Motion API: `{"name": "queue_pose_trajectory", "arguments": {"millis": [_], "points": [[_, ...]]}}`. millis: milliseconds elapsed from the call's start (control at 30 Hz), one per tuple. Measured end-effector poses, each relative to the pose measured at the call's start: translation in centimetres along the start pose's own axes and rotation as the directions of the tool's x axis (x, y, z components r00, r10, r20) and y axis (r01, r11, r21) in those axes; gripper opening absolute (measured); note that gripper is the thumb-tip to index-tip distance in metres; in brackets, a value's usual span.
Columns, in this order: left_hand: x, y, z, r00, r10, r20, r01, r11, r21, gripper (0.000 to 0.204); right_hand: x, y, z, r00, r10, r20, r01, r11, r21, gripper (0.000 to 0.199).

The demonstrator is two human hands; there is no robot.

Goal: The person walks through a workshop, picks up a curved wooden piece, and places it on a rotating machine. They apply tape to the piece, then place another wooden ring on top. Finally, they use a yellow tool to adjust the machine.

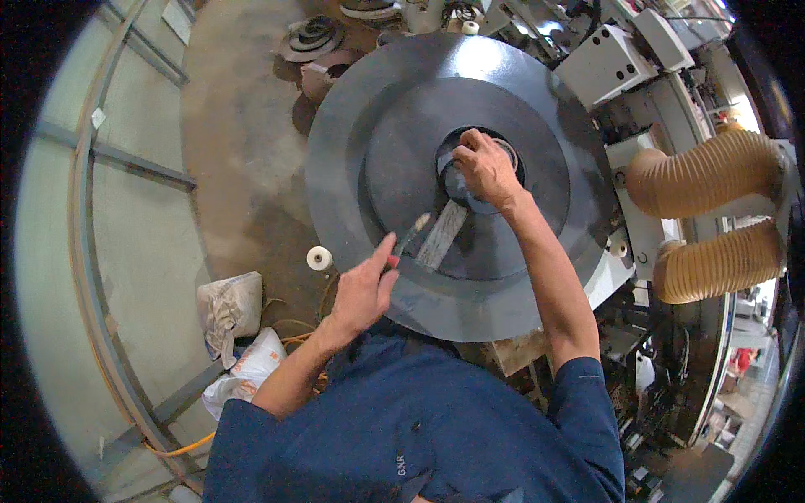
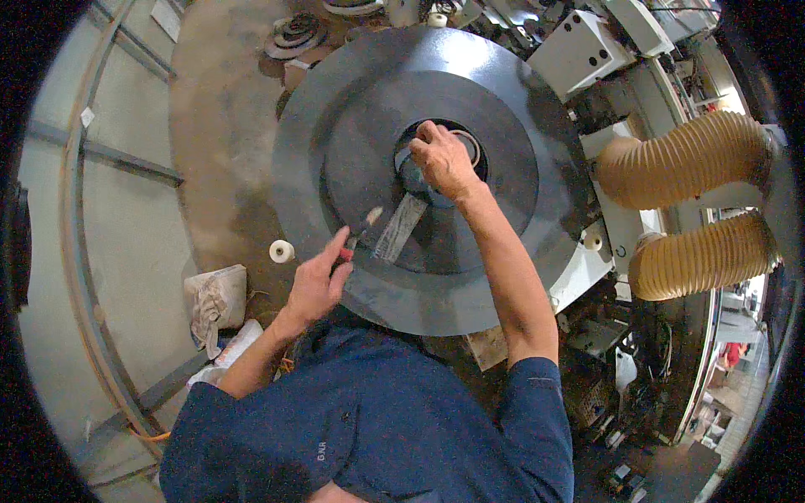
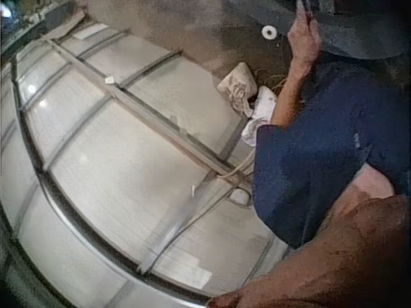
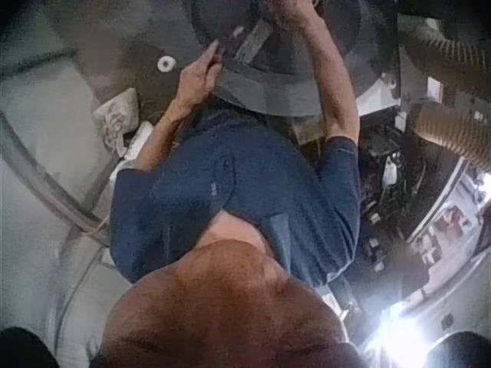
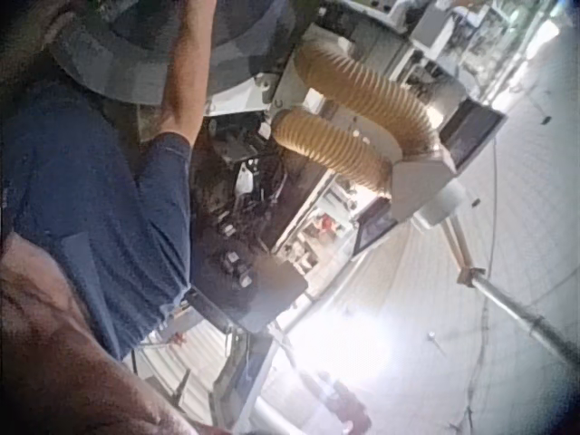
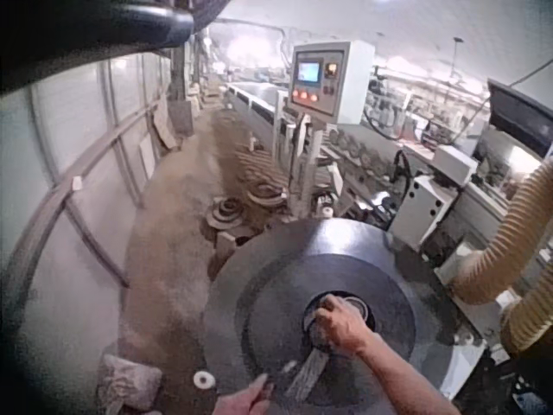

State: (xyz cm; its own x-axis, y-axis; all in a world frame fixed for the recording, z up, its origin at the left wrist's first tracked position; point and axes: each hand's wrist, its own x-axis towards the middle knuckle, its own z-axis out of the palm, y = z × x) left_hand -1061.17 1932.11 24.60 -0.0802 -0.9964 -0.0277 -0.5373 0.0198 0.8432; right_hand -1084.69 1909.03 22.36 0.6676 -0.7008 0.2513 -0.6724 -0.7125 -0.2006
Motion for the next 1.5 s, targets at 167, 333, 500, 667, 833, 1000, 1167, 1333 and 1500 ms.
{"name": "queue_pose_trajectory", "arguments": {"millis": [167, 333, 500, 667, 833, 1000, 1167, 1333, 1500], "points": [[9.7, -1.3, 0.4, 0.996, -0.076, -0.045, 0.077, 0.996, 0.040, 0.043, -0.8, 0.5, -0.9, 0.998, -0.064, -0.006, 0.061, 0.976, -0.207, 0.015], [19.9, -0.3, 2.0, 0.997, -0.058, -0.046, 0.071, 0.931, 0.357, 0.047, -0.1, -0.2, -0.1, 0.997, -0.043, -0.061, 0.031, 0.981, -0.192, 0.018], [24.3, 1.2, 1.5, 0.916, -0.365, 0.168, 0.254, 0.850, 0.461, 0.053, -1.0, 0.1, 0.7, 0.986, -0.082, -0.147, 0.055, 0.983, -0.175, 0.021], [22.6, 3.3, 1.5, 0.949, -0.311, 0.054, 0.238, 0.818, 0.524, 0.042, 0.0, 0.9, 0.1, 0.988, -0.148, -0.053, 0.135, 0.971, -0.198, 0.021], [20.3, -0.8, 1.4, 0.963, -0.256, 0.080, 0.244, 0.961, 0.132, 0.037, -0.6, 1.0, 0.0, 0.978, -0.210, -0.011, 0.206, 0.967, -0.151, 0.013], [13.8, 3.1, 0.6, 0.889, -0.366, 0.275, 0.375, 0.927, 0.018, 0.026, -1.4, 0.9, -0.7, 0.967, -0.236, 0.096, 0.245, 0.965, -0.097, 0.011], [11.7, 3.3, 4.3, 0.962, -0.233, 0.143, 0.193, 0.949, 0.250, 0.021, -1.1, 1.6, 0.0, 0.966, -0.257, 0.015, 0.256, 0.966, 0.039, 0.009], [10.7, 6.5, 5.3, 0.973, -0.231, 0.000, 0.209, 0.879, 0.428, 0.027, -1.4, 2.4, 0.9, 0.963, -0.265, -0.043, 0.268, 0.960, 0.085, 0.011], [10.9, 8.2, 1.2, 0.969, -0.225, 0.102, 0.113, 0.772, 0.626, 0.025, -1.1, 4.0, 0.9, 0.951, -0.295, -0.098, 0.305, 0.945, 0.117, 0.009]]}}
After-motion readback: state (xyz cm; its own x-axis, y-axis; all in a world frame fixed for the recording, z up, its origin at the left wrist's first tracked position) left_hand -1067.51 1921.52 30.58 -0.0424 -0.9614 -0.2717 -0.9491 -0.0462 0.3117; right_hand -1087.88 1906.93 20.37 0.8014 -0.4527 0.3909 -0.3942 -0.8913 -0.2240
